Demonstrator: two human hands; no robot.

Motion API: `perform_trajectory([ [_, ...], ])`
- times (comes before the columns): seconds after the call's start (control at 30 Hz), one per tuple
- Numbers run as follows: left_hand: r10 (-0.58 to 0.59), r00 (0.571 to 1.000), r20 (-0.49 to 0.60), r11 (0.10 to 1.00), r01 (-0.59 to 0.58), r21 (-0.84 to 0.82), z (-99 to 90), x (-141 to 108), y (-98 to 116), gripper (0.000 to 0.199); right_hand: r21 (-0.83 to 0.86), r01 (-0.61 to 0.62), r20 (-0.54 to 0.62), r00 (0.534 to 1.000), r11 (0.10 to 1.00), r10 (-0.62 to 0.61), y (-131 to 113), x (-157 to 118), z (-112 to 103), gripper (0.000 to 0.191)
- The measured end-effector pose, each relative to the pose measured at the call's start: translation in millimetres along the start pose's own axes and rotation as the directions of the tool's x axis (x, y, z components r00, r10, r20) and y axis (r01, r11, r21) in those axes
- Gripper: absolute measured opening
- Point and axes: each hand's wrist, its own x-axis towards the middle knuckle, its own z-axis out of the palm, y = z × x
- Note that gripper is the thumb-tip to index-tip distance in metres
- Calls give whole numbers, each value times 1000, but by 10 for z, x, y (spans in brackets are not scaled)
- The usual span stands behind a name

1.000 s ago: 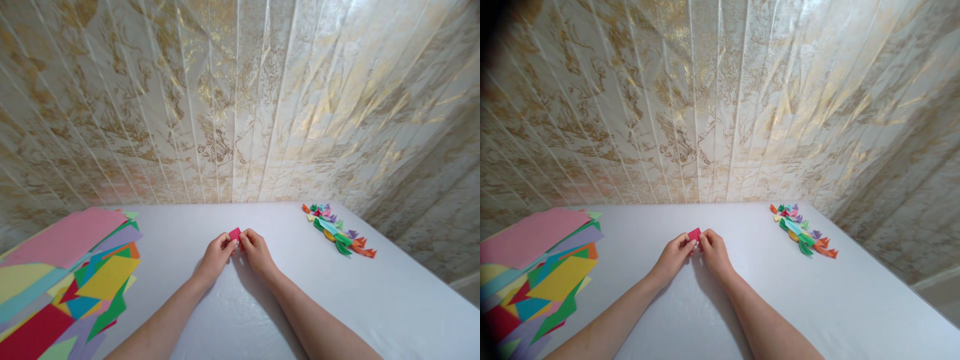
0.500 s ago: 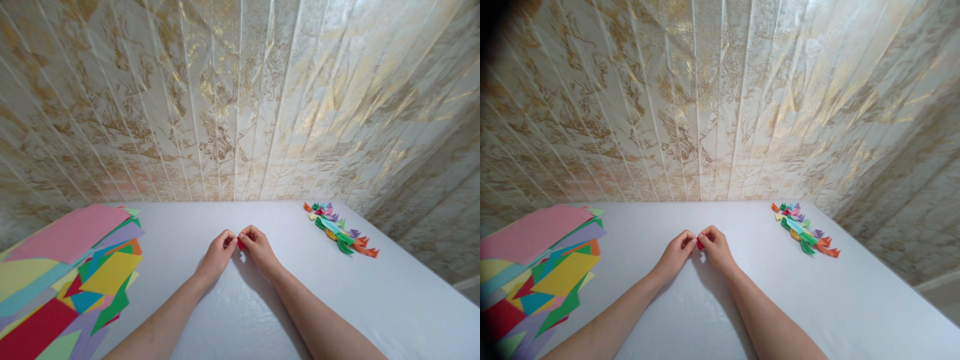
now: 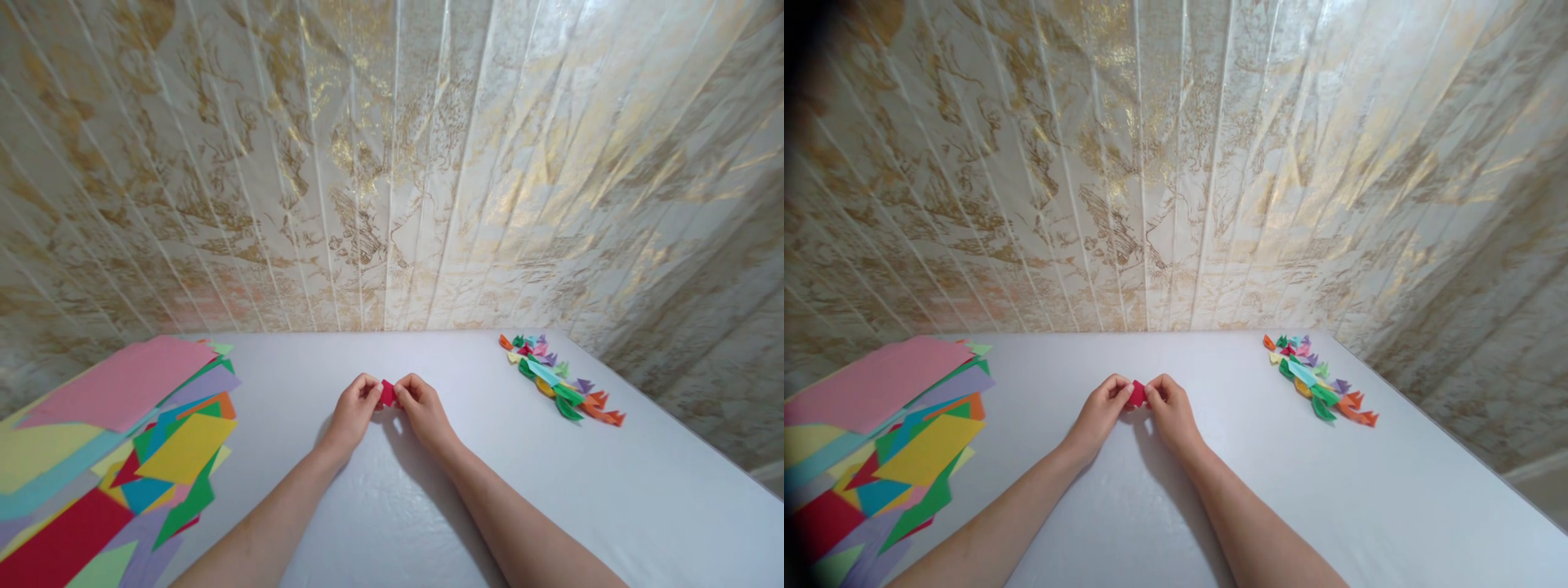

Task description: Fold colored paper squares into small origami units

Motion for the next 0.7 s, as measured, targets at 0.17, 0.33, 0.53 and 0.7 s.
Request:
perform_trajectory([
  [0.17,-22,999,47,1000,22,0,3,17,-26,25,-2,-6,39,999,1000,6,-43,-16,14,22],
  [0.33,-46,998,38,999,47,-17,5,18,-31,27,3,-26,71,997,1000,25,-78,-13,8,28],
  [0.53,-60,998,19,998,60,-24,5,0,2,32,10,-28,37,999,1000,27,-53,-9,17,30],
  [0.7,-96,992,81,995,95,17,6,5,-4,32,67,-41,-4,999,997,41,-26,11,-3,32],
])
